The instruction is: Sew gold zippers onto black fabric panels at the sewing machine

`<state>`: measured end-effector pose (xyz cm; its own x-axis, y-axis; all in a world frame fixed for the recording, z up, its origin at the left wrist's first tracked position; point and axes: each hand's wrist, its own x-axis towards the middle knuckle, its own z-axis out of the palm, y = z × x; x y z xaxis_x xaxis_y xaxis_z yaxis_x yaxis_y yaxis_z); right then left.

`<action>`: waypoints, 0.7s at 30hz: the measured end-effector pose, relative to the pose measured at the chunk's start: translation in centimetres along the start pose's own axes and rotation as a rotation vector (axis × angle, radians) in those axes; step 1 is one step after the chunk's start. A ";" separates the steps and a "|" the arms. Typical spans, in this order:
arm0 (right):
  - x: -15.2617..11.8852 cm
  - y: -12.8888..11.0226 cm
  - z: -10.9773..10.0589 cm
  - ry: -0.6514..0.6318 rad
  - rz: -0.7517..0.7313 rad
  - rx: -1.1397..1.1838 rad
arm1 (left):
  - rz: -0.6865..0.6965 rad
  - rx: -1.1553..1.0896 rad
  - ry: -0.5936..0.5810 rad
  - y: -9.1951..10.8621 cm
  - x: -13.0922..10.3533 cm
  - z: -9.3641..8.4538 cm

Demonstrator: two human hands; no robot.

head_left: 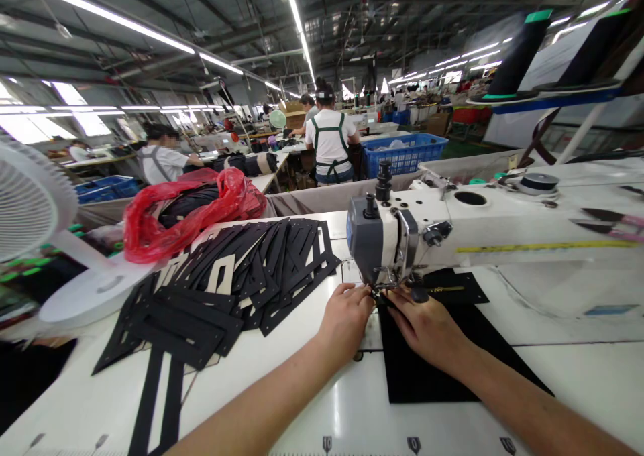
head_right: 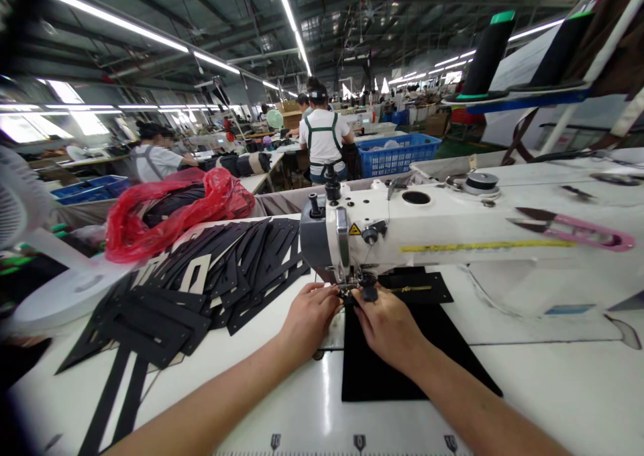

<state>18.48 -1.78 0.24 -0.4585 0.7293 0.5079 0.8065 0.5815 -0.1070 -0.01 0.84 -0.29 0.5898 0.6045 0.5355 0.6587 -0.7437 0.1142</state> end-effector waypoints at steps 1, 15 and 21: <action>0.0 0.0 0.0 -0.008 0.001 -0.012 | -0.005 -0.006 -0.002 0.0 0.0 0.0; -2.7 -5.3 -5.0 -0.128 0.119 -0.346 | -0.044 0.036 -0.137 0.2 -0.3 -3.3; -4.3 -5.2 -4.6 -0.057 -0.112 -0.214 | -0.005 0.125 -0.133 1.0 -0.4 -3.9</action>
<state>17.93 -9.61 2.55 -0.5648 0.6875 0.4565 0.8074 0.5747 0.1335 -1.43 -1.24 2.85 0.6372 0.6468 0.4191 0.7100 -0.7042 0.0074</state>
